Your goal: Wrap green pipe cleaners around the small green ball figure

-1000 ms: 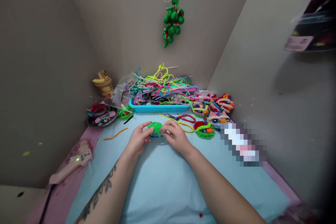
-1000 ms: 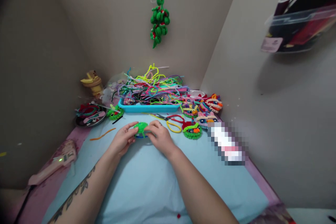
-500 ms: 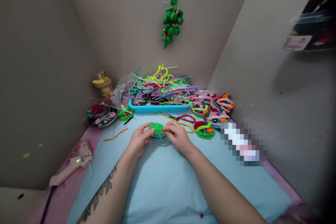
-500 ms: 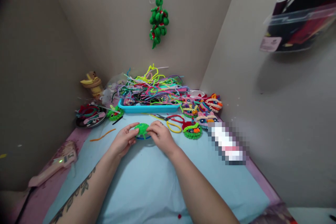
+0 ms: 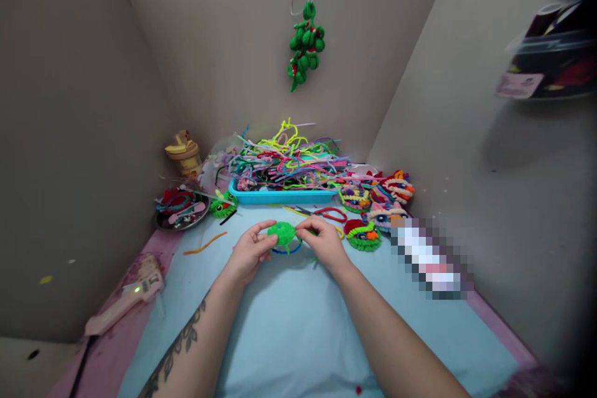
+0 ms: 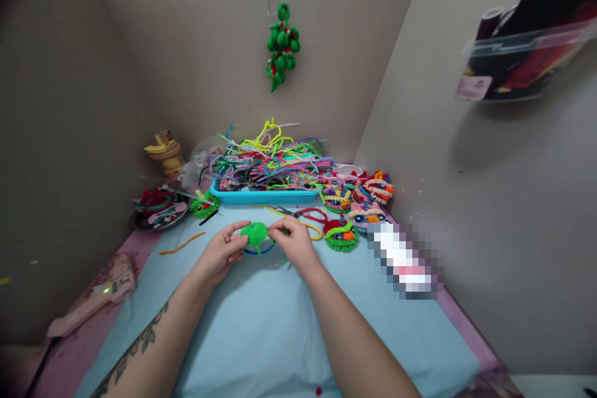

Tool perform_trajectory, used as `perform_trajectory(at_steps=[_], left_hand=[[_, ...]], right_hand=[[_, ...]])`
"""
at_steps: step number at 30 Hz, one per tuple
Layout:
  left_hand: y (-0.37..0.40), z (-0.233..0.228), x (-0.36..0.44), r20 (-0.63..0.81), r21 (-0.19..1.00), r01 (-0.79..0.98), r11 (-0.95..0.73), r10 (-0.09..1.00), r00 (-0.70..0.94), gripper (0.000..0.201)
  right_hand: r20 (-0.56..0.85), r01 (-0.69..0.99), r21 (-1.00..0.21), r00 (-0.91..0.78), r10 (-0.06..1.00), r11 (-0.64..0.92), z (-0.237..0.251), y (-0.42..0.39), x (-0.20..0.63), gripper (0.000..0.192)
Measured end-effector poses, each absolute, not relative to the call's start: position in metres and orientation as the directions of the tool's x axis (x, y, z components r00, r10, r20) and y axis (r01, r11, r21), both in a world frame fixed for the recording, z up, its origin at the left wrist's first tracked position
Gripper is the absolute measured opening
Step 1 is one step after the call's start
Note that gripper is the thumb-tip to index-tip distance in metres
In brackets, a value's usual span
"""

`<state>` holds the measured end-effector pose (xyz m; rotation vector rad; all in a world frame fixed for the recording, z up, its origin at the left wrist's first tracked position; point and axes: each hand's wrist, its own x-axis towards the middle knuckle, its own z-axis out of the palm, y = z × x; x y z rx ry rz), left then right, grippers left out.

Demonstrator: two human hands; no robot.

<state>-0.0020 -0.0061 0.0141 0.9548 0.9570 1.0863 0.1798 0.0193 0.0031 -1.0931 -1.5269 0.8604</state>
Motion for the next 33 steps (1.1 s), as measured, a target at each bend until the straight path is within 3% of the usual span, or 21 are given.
perform_trajectory(at_steps=[4, 10, 13, 16, 19, 23, 33], left_hand=[[-0.007, 0.015, -0.003, -0.135, 0.951, -0.251, 0.183, 0.972, 0.194, 0.054], [-0.006, 0.014, 0.001, -0.122, 0.967, -0.202, 0.154, 0.979, 0.166, 0.058], [-0.004, 0.009, 0.004, -0.01, 0.988, -0.156, 0.001, 0.998, -0.056, 0.065], [-0.005, 0.006, 0.007, 0.142, 0.988, -0.016, -0.151, 0.957, -0.253, 0.054], [-0.009, 0.006, 0.011, 0.159, 0.987, 0.036, -0.155, 0.966, -0.206, 0.04], [-0.013, 0.005, 0.017, 0.137, 0.99, 0.063, -0.129, 0.982, -0.134, 0.039], [-0.013, 0.006, 0.017, 0.047, 0.994, 0.102, -0.024, 0.973, -0.228, 0.032]], right_hand=[[0.216, 0.169, -0.957, -0.123, 0.969, 0.235, 0.0, 0.021, 0.18, 0.012], [0.085, -0.03, -0.996, -0.183, 0.979, 0.081, -0.008, 0.022, 0.174, 0.022], [0.072, -0.054, -0.996, -0.107, 0.992, 0.066, -0.007, 0.022, 0.171, 0.025], [0.091, -0.067, -0.994, 0.015, 0.996, 0.091, -0.007, 0.023, 0.171, 0.027], [0.107, -0.075, -0.991, 0.073, 0.992, 0.112, -0.01, 0.024, 0.17, 0.029], [0.116, -0.074, -0.99, 0.048, 0.992, 0.12, -0.015, 0.021, 0.164, 0.028], [0.105, -0.053, -0.993, 0.056, 0.993, 0.108, -0.018, 0.012, 0.148, 0.02]])
